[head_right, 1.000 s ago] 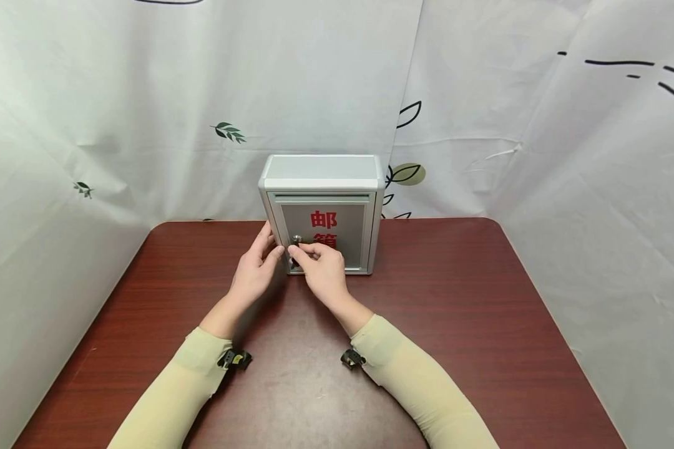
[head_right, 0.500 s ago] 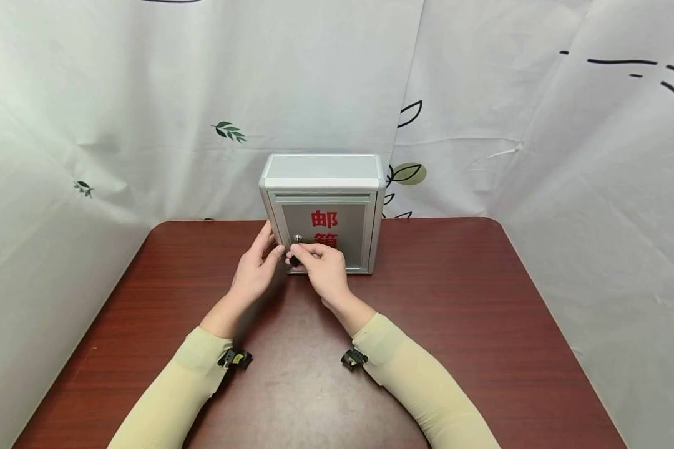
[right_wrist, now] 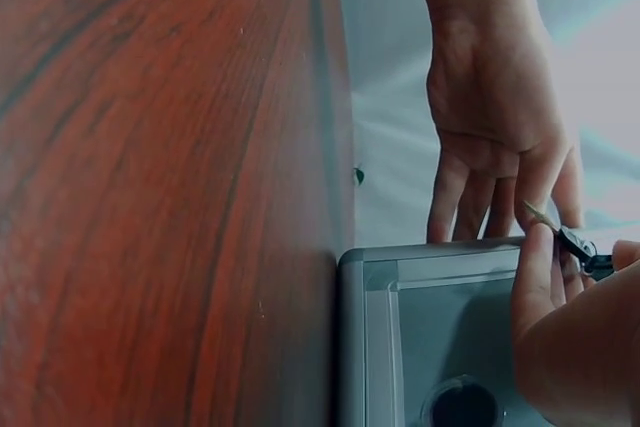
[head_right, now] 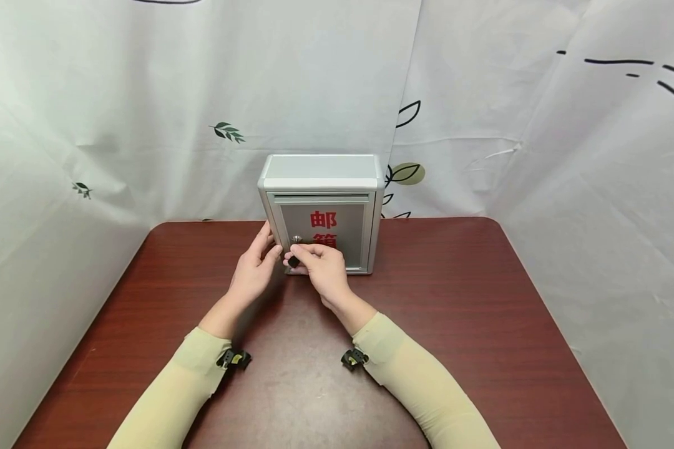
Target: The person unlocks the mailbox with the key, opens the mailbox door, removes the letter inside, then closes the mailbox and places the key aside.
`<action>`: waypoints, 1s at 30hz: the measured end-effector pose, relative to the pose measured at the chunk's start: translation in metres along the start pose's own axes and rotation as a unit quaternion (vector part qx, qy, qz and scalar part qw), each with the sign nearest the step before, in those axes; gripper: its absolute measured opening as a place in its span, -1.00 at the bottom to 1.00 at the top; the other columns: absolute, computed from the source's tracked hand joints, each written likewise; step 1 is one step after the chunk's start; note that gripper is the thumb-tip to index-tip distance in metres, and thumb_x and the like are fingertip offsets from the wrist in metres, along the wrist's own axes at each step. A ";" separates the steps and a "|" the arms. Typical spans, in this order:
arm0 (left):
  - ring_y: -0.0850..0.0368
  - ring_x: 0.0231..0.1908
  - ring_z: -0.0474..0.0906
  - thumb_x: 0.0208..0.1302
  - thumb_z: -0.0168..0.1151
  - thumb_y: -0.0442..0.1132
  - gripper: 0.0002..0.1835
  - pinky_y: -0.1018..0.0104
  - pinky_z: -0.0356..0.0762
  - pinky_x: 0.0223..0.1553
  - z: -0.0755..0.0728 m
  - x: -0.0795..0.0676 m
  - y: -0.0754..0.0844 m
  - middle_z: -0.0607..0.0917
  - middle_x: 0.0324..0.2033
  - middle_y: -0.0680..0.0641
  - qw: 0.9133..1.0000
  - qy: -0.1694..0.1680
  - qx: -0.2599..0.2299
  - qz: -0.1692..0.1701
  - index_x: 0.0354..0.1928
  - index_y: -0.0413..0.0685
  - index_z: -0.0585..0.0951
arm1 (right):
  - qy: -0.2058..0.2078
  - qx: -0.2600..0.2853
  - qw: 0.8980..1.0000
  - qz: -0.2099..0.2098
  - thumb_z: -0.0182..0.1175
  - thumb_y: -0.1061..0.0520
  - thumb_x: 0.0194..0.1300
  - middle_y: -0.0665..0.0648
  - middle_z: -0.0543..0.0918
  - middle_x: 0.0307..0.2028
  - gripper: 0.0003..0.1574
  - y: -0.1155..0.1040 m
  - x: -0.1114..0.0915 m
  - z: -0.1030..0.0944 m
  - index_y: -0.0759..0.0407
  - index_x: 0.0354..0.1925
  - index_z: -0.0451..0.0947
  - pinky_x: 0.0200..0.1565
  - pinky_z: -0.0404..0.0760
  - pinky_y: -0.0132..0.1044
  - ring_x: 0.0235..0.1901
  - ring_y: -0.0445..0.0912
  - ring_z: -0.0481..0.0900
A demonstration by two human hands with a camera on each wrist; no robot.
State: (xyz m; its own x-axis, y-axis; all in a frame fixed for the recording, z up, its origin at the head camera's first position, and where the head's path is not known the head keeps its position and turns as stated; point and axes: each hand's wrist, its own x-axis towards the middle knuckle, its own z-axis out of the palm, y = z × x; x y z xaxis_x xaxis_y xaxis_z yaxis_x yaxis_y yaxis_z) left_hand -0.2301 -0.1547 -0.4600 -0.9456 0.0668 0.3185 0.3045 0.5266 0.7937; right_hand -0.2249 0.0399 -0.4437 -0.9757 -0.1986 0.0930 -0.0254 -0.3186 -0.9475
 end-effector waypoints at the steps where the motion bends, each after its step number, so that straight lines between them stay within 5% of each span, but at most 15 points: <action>1: -0.17 0.52 0.49 0.77 0.16 -0.12 -0.19 -0.32 0.48 0.42 0.000 0.000 0.000 0.61 0.50 -0.09 1.000 -0.001 -0.001 0.001 0.77 0.76 0.06 | -0.001 -0.001 1.000 0.002 0.38 0.19 0.61 0.28 0.88 -0.17 -0.70 0.000 0.000 0.000 0.47 0.06 0.79 -0.04 0.85 -0.14 -0.18 -0.04 0.90; 30: -0.18 0.48 0.55 0.76 0.18 -0.14 -0.20 -0.28 0.51 0.40 -0.002 0.000 -0.001 0.64 0.47 -0.13 1.000 0.004 -0.004 0.008 0.76 0.76 0.11 | -0.058 -0.016 0.997 0.053 0.35 0.22 0.60 0.31 0.87 -0.13 -0.65 -0.010 -0.017 -0.013 0.55 0.10 0.72 0.00 0.85 -0.09 -0.16 -0.03 0.90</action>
State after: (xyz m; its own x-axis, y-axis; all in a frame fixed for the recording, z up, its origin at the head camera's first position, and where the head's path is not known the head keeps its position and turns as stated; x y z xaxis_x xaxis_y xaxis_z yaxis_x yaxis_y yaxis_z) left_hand -0.2301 -0.1565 -0.4595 -0.9393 0.0688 0.3361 0.3215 0.5187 0.7922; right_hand -0.2109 0.0587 -0.4404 -0.9418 -0.3354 0.0252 0.0674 -0.2615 -0.9629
